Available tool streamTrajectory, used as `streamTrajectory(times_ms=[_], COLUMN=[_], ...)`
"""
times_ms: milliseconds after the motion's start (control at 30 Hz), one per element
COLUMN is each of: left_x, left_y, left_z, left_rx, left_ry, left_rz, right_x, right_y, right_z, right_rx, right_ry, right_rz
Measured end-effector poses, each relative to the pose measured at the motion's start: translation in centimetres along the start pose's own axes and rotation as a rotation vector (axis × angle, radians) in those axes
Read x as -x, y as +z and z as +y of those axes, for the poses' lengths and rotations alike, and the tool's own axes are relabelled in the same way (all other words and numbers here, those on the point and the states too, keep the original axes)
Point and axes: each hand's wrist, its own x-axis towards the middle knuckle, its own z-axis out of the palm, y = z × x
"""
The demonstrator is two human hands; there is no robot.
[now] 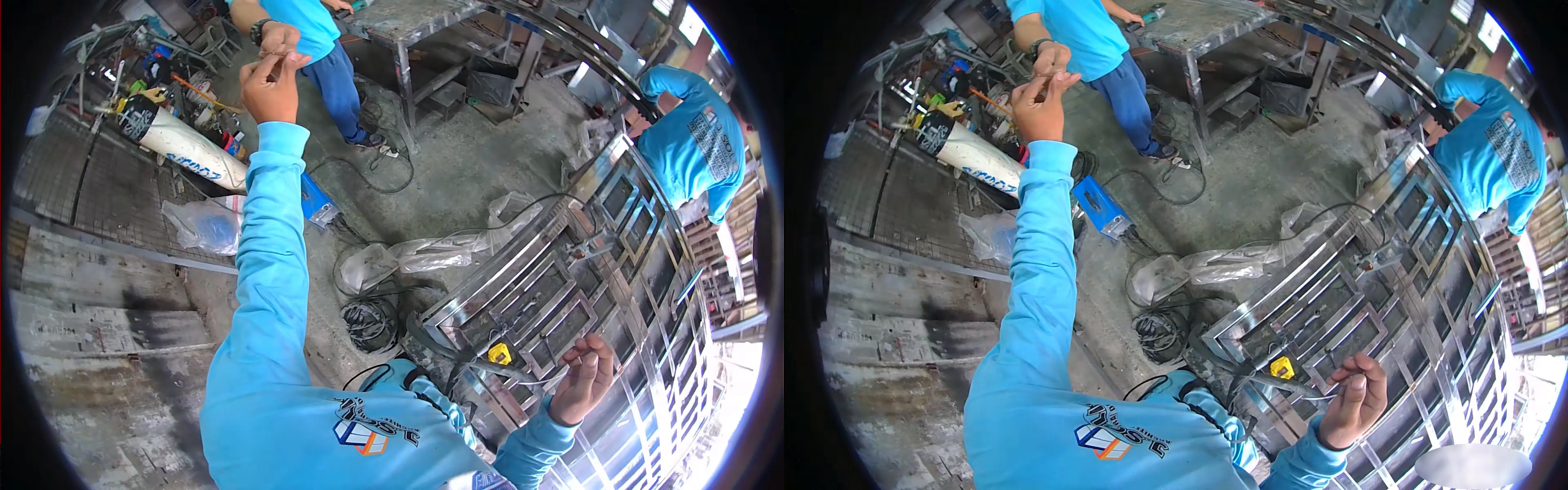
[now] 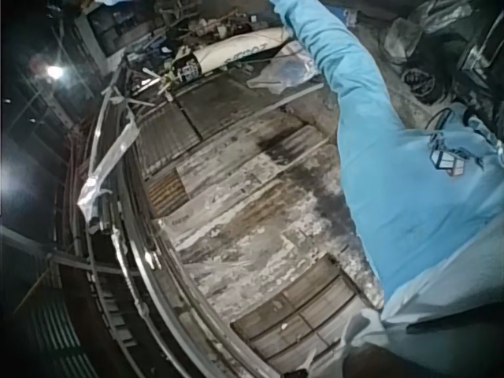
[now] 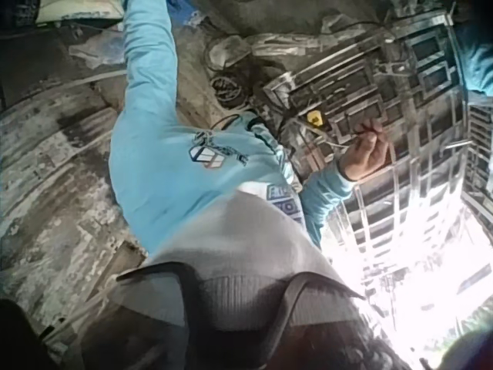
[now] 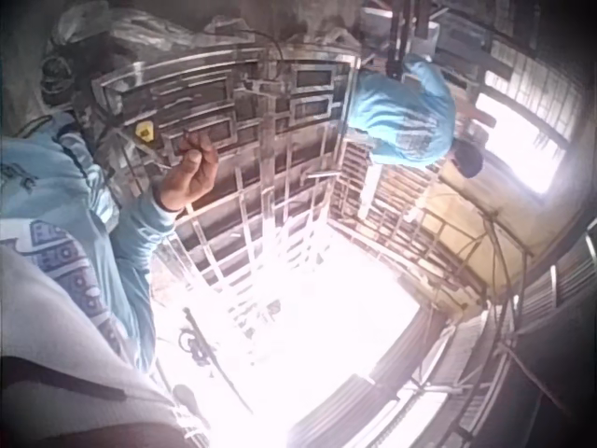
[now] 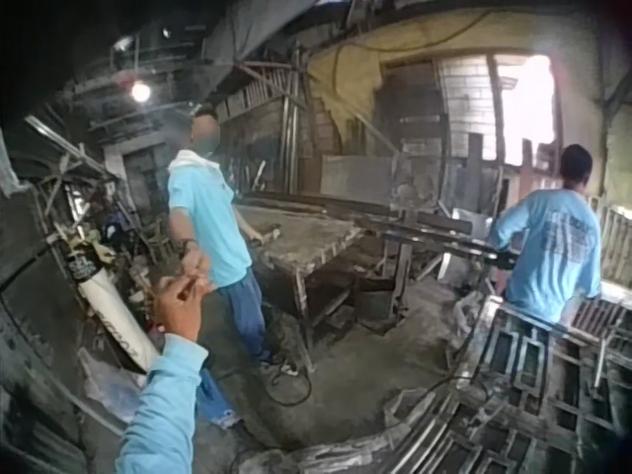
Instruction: The person adjusts a welding torch and welds the joints of a metal frame.
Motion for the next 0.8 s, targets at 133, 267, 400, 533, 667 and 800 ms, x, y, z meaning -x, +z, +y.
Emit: streamTrajectory(times_ms=[133,267,400,533,667,800], left_x=[0.5,-0.3,7.1,30.3,43.5,49.1], left_y=[2.3,-0.2,2.5,-1.7,-8.7,-12.2], left_z=[-1.5,-0.2,9.0,27.8,34.4,38.0], left_rx=[0.121,-0.09,0.111,0.908,0.8,0.824], left_ry=[0.117,0.309,0.401,-0.592,-1.18,-1.373], left_rz=[-0.1,-0.065,-0.194,-1.269,-1.71,-1.78], right_x=[0.3,0.0,1.6,3.6,7.3,10.9], right_y=[0.8,1.4,1.3,-1.1,-6.8,-12.4], right_z=[-0.1,1.5,5.9,9.4,11.1,12.6], right_rx=[0.13,0.091,0.059,0.08,0.254,0.206], right_ry=[0.174,0.252,0.293,0.241,0.522,0.582], right_rz=[0.138,-0.006,0.03,0.161,0.09,0.269])
